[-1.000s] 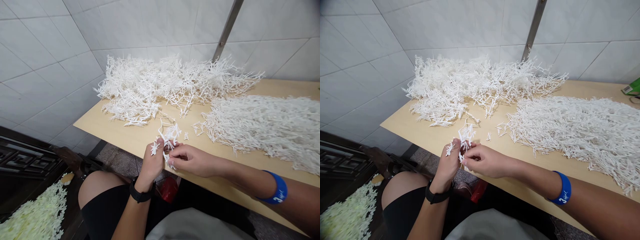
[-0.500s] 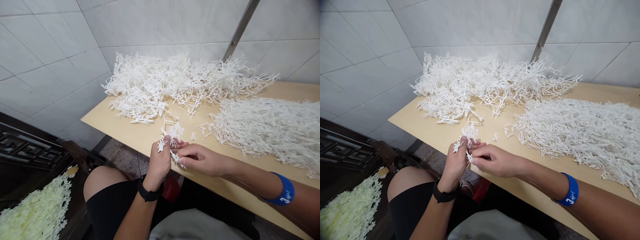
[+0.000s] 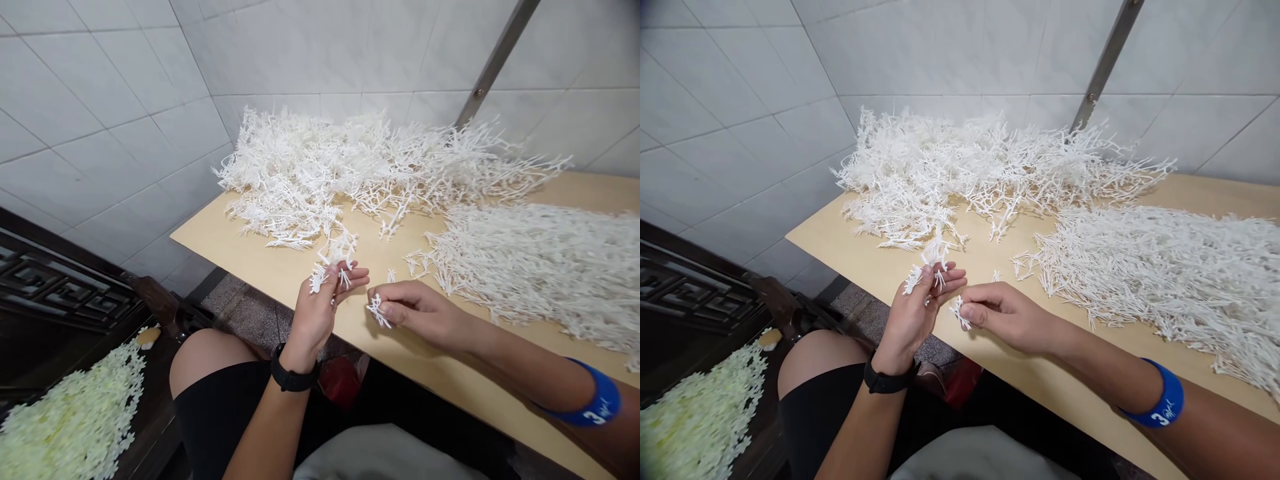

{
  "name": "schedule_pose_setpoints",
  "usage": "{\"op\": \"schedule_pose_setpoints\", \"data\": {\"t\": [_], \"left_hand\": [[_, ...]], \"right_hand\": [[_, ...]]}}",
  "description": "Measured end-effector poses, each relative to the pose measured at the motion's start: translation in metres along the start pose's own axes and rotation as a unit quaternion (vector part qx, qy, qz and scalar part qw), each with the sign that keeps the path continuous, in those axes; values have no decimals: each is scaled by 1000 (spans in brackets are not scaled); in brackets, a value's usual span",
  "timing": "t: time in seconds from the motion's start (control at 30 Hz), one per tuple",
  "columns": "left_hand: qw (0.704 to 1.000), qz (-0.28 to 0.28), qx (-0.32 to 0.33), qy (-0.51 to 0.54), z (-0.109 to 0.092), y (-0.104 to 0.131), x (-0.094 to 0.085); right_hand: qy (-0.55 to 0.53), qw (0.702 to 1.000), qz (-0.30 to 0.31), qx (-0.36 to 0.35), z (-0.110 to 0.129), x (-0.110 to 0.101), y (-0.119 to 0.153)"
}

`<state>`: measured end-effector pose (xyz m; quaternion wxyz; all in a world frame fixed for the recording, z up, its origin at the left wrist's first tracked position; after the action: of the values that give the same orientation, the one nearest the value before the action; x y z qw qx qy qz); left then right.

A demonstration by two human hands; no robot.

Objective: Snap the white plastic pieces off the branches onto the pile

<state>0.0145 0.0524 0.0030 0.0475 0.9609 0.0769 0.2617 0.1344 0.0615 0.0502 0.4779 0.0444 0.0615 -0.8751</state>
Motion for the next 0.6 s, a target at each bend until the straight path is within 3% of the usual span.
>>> {"op": "schedule_pose_setpoints", "data": {"t": [0.23, 0.43, 0.6], "left_hand": [[1000, -19, 3, 25, -2, -1, -3], [998, -50, 7, 30, -3, 0, -6], [998, -51, 1, 45, -2, 0, -7]], "right_hand": [[123, 988, -81, 56, -6, -27, -2], [355, 923, -95, 112, -15, -63, 4], [430, 884, -133, 123, -2, -80, 7]]}}
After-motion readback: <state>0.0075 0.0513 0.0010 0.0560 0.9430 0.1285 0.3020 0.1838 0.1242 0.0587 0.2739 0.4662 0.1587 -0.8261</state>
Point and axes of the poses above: each hand's wrist, its own y-axis away from the middle knuckle, its own x-axis out of the palm, z = x × y, the point moved 7 cm from there along -y, towards the middle knuckle, and after that the axes turned 3 degrees about -y, right-handed, at the moved point
